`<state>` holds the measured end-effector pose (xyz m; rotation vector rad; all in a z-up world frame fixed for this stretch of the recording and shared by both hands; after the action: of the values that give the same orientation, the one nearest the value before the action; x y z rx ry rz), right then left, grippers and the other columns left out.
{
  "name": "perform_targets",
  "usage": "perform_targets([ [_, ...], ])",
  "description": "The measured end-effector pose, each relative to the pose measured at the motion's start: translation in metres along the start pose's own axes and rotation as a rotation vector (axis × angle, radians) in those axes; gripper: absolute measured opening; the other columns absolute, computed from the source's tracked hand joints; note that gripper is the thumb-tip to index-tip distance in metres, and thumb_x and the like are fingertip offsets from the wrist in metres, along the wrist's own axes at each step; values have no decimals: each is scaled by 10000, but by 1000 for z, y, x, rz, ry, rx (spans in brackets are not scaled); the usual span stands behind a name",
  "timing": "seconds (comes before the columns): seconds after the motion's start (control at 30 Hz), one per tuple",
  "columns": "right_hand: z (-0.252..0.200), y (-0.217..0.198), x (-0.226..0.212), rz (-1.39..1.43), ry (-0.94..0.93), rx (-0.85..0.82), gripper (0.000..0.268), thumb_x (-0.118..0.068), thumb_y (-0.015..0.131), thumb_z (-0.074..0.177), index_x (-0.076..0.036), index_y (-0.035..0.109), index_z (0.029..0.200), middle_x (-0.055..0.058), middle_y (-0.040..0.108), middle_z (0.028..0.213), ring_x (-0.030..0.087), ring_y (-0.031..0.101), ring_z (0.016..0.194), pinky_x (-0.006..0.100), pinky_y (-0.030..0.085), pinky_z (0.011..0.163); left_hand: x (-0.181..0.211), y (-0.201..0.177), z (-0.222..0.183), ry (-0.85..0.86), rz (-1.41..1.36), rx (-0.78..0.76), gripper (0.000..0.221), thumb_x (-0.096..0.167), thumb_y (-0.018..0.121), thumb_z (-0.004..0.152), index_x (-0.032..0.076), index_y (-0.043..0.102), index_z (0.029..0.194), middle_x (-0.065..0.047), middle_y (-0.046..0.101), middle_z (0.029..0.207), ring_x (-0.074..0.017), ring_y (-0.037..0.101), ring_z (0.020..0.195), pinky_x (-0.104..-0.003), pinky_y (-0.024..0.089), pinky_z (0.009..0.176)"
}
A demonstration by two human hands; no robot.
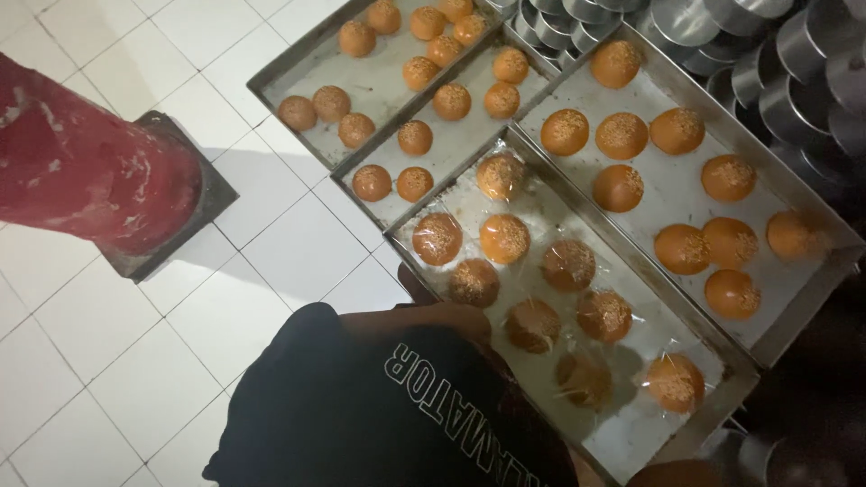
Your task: The person places baked bread rolls into individual plastic bags by hand and arranges them back onto a baking tray.
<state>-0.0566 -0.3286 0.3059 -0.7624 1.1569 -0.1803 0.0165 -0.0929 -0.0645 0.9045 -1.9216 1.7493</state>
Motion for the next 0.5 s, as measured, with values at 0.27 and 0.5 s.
perform_targets([
  [0.27,-14,22,-7,-7,23,56,677,-259,793,744,-48,602,1359,174,595,1323,299,521,1230,405,445,1001,10,-13,-4,-65,21,-34,284,360,623,913,122,777,944,-169,737,887,-386,702,781,-506,548,705],
  [0.5,-24,28,-12,-20,29,83,707,-271,802,739,-46,590,1374,181,585,1350,308,509,1260,410,436,1024,38,-55,-18,-129,-31,47,222,287,668,845,101,784,876,-186,734,841,-394,715,757,-510,558,693],
])
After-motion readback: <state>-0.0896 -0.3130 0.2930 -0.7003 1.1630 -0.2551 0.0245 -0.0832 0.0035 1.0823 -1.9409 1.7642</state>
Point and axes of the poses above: each hand's wrist, its own z-axis towards the middle knuckle, its own y-axis out of the palm, x = y × z, the point moved 9 cm from there along z, towards the middle knuckle
